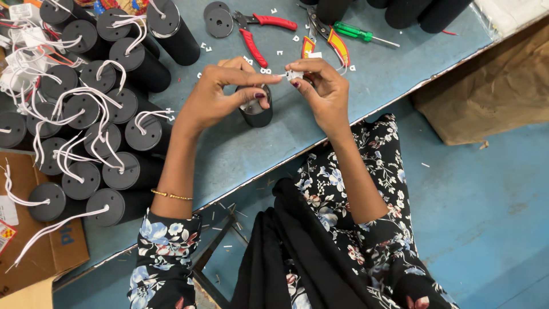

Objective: The person picks up a black cylindrical lamp housing with a white cord, threads the cord through a white LED driver module, and uses pliers to connect and secure the wires. They tuck the wired module into the metal base of the housing and set the assembled unit with a pile of finished housings on the worktable.

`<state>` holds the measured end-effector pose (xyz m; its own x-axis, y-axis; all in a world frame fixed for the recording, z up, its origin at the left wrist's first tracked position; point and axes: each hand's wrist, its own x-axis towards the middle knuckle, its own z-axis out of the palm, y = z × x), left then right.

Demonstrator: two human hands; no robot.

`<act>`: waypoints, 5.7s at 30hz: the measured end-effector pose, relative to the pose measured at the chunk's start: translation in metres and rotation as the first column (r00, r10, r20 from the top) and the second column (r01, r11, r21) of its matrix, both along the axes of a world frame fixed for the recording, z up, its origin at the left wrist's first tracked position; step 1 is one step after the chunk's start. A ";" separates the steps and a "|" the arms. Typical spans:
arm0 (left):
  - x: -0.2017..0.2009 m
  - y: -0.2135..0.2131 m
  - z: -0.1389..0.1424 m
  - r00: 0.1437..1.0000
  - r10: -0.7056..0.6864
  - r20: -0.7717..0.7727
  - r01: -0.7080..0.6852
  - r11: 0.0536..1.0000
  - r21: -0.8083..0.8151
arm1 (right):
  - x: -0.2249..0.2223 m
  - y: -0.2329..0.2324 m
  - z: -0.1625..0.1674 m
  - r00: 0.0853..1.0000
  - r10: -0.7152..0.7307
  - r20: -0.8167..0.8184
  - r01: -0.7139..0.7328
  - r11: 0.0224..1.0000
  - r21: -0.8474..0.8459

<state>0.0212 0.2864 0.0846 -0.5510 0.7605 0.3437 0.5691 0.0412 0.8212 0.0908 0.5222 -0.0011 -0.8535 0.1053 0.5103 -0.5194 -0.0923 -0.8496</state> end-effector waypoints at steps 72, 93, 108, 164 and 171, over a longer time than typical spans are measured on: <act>0.016 0.027 -0.012 0.926 0.282 -0.249 -0.262 0.959 0.110 | 0.011 0.003 0.004 0.998 0.058 0.008 -0.058 0.998 0.023; 0.007 0.030 -0.013 0.929 0.293 -0.227 -0.277 0.956 0.101 | 0.002 0.006 0.003 0.997 0.059 0.051 -0.062 0.996 0.057; -0.011 0.039 -0.009 0.953 0.296 -0.060 -0.285 0.947 0.144 | -0.019 0.011 0.000 0.981 0.045 0.190 -0.052 0.998 0.032; -0.027 0.043 -0.078 0.873 0.444 -0.203 -0.422 0.895 0.146 | -0.012 -0.004 0.027 0.995 -0.102 0.015 0.095 0.963 0.250; -0.048 0.042 -0.110 0.833 0.459 -0.309 -0.407 0.887 0.218 | -0.005 -0.002 0.032 0.969 -0.221 -0.115 0.246 0.921 0.301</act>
<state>-0.0267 0.3283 -0.0251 -0.6401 0.4024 0.6545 0.7647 0.2517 0.5931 0.0863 0.5202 0.0312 -0.7809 0.1221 0.6126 -0.5588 0.3015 -0.7725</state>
